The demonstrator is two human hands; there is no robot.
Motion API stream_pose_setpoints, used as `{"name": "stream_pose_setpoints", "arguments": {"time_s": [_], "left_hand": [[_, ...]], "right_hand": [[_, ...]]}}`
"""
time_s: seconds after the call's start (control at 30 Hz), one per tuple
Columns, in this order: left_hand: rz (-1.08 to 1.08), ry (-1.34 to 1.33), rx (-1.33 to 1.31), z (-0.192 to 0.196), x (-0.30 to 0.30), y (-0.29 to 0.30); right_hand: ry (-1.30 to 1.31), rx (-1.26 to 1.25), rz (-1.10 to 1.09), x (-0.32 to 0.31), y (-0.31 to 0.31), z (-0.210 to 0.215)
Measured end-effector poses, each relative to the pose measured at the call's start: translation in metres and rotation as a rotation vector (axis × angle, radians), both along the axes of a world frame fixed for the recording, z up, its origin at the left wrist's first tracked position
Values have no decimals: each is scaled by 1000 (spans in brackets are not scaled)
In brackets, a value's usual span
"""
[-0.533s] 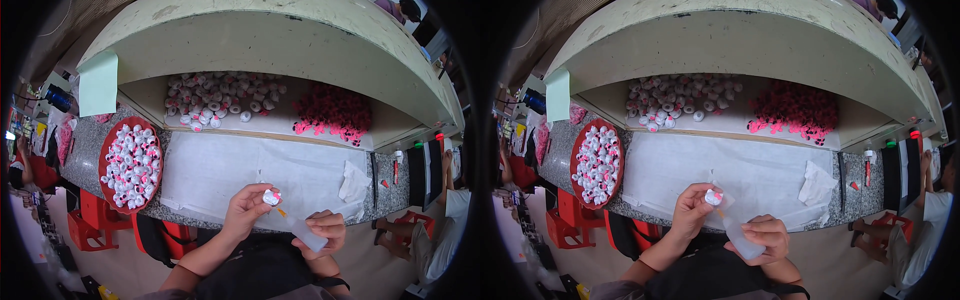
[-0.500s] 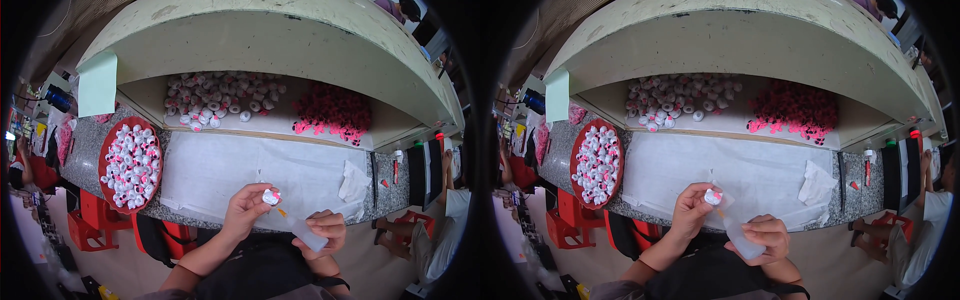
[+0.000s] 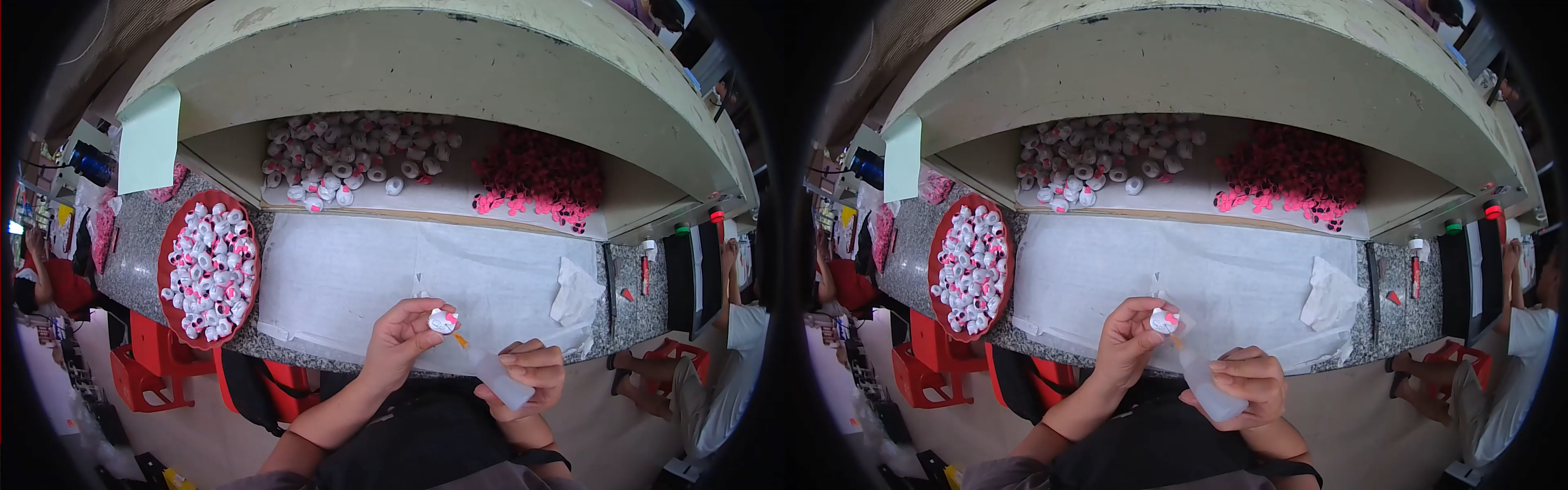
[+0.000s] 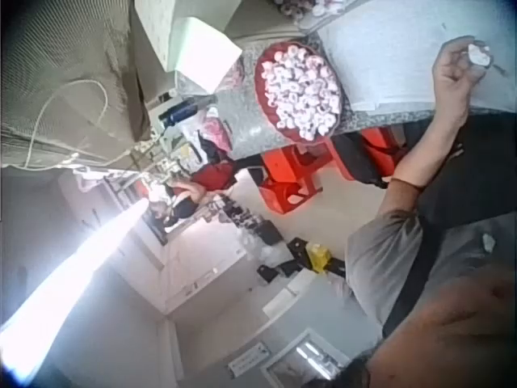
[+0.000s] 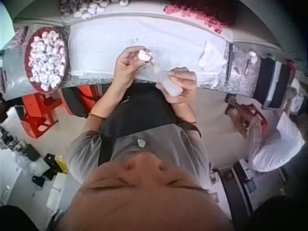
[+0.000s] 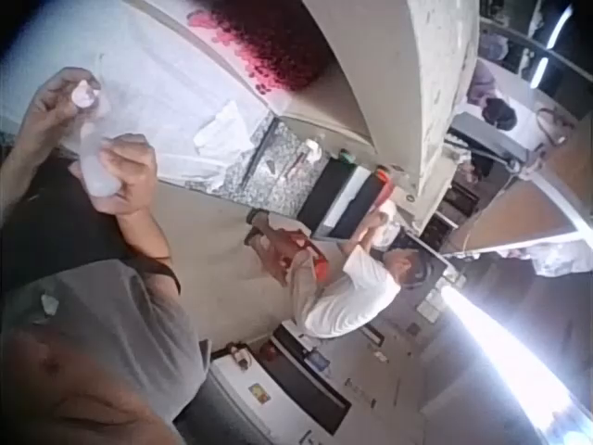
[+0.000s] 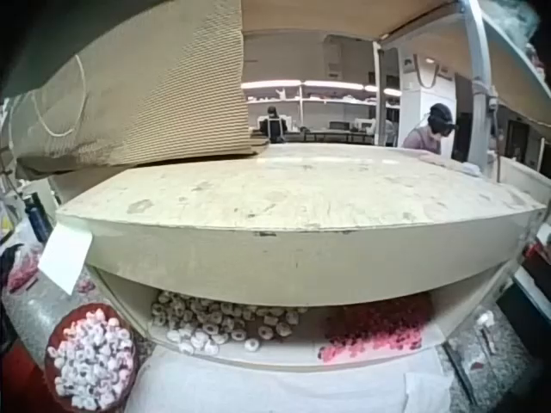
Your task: Applying adhesive to plastic caps and attaching them to small white containers at a production workbench.
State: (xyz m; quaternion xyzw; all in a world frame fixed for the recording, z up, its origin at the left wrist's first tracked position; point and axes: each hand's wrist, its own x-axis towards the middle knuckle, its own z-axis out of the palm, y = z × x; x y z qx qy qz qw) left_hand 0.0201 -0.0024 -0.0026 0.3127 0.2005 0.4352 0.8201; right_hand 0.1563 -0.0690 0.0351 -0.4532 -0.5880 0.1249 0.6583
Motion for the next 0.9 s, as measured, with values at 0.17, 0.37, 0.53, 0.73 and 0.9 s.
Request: {"name": "stream_pose_setpoints", "arguments": {"time_s": [0.17,0.37,0.53,0.73,0.9], "left_hand": [[-6,-8,4,-1,0,0],[3,-3,-7,-1,-1,0],[53,81,125,0,0,-1],[57,132,167,1,0,-2],[67,171,214,2,-1,-3]], "right_hand": [[-2,-26,30,0,-1,1],[22,-32,-14,1,-1,-1],[86,0,-9,-2,-1,-1],[58,-47,59,3,-4,-5],[86,-53,61,0,-3,-5]]}}
